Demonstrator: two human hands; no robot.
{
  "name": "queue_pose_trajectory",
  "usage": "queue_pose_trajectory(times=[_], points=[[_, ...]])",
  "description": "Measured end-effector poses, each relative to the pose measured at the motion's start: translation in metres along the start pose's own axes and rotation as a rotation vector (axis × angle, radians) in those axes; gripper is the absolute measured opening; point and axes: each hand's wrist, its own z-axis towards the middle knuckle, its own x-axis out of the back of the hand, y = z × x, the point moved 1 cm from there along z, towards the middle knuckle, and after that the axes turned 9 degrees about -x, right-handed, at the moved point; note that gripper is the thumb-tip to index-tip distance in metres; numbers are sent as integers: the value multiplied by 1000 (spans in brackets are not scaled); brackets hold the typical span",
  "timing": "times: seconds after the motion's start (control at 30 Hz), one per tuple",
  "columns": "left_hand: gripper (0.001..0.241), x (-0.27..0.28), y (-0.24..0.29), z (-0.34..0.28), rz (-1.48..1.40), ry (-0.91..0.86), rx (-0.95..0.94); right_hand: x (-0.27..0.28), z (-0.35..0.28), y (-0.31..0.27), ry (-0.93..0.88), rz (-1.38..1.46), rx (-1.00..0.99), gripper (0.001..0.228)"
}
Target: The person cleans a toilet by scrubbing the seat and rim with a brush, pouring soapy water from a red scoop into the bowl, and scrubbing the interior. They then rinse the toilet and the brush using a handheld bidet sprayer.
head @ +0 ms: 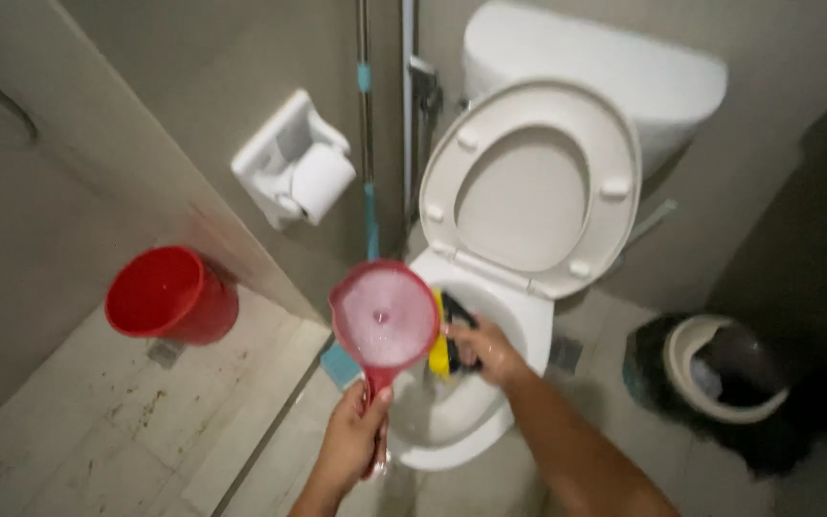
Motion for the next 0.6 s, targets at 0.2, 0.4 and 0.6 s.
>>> queue_pose_trajectory(times=[0.2,0.4,0.6], points=[[21,31,-7,14,1,-55,-6,-14,27,18,-63,92,123,28],[20,51,-38,37,128,-63,-52,-19,54,41,71,85,148,29],[19,57,-45,46,174,-40,-64,-18,89,70,198,133,138,36]])
